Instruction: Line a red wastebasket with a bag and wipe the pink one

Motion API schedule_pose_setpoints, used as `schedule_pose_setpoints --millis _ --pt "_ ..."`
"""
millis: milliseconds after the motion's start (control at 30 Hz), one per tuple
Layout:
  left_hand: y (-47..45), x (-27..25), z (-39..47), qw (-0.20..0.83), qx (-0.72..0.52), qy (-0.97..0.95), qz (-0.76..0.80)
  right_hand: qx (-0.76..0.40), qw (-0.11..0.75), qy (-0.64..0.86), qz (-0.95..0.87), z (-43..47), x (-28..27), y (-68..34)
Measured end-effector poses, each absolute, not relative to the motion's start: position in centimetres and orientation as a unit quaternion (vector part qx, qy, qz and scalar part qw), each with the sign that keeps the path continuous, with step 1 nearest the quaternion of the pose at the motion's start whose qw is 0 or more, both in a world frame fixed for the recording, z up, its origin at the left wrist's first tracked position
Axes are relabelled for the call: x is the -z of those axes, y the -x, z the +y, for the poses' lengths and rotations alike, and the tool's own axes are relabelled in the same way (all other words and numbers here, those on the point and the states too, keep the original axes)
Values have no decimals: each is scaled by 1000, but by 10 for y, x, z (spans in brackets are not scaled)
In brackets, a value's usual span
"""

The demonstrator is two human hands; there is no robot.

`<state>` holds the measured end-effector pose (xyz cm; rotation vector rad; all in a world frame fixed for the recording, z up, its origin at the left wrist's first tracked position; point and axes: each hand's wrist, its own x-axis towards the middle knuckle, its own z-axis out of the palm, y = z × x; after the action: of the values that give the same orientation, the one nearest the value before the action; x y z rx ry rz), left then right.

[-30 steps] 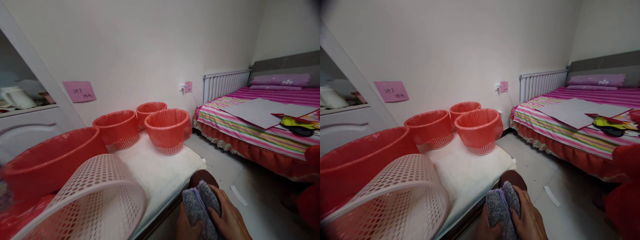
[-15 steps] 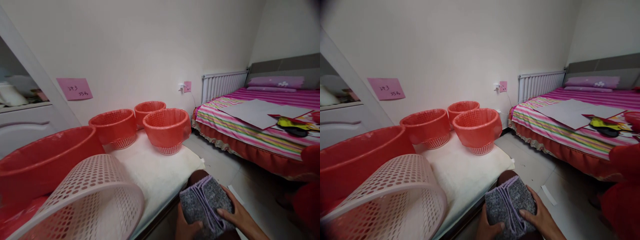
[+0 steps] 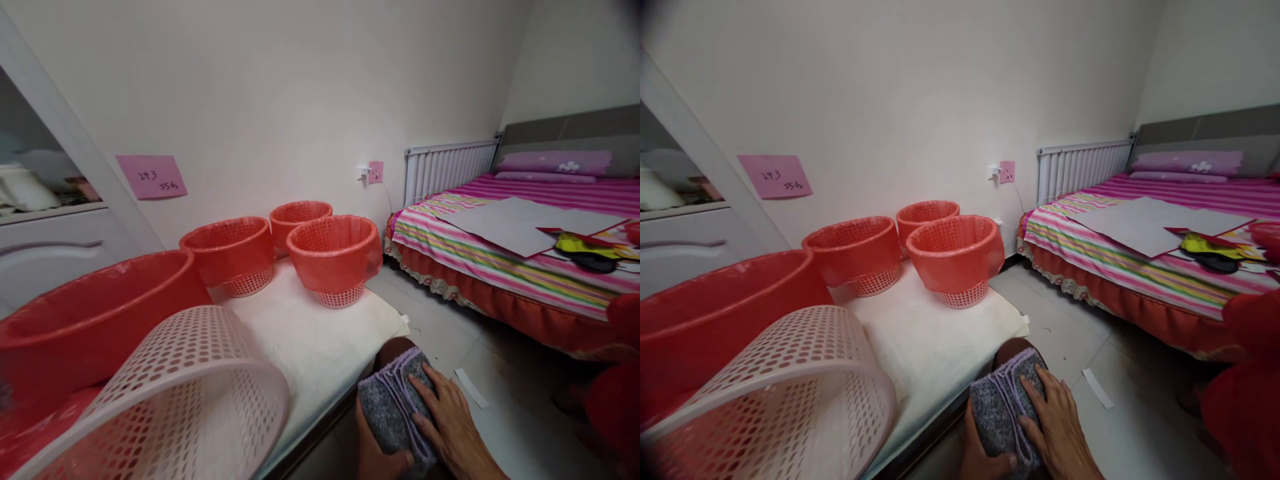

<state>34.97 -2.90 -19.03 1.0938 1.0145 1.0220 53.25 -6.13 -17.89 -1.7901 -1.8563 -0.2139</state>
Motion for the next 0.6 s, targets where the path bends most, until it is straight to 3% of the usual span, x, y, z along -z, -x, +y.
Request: schedule_pose_setpoints --millis 267,600 --pt "-349 186 -33 649 -442 -467 405 -77 339 681 -645 -72 153 -523" --pt "-354 191 -33 659 -463 -466 365 -114 358 663 -647 -64 139 -528"
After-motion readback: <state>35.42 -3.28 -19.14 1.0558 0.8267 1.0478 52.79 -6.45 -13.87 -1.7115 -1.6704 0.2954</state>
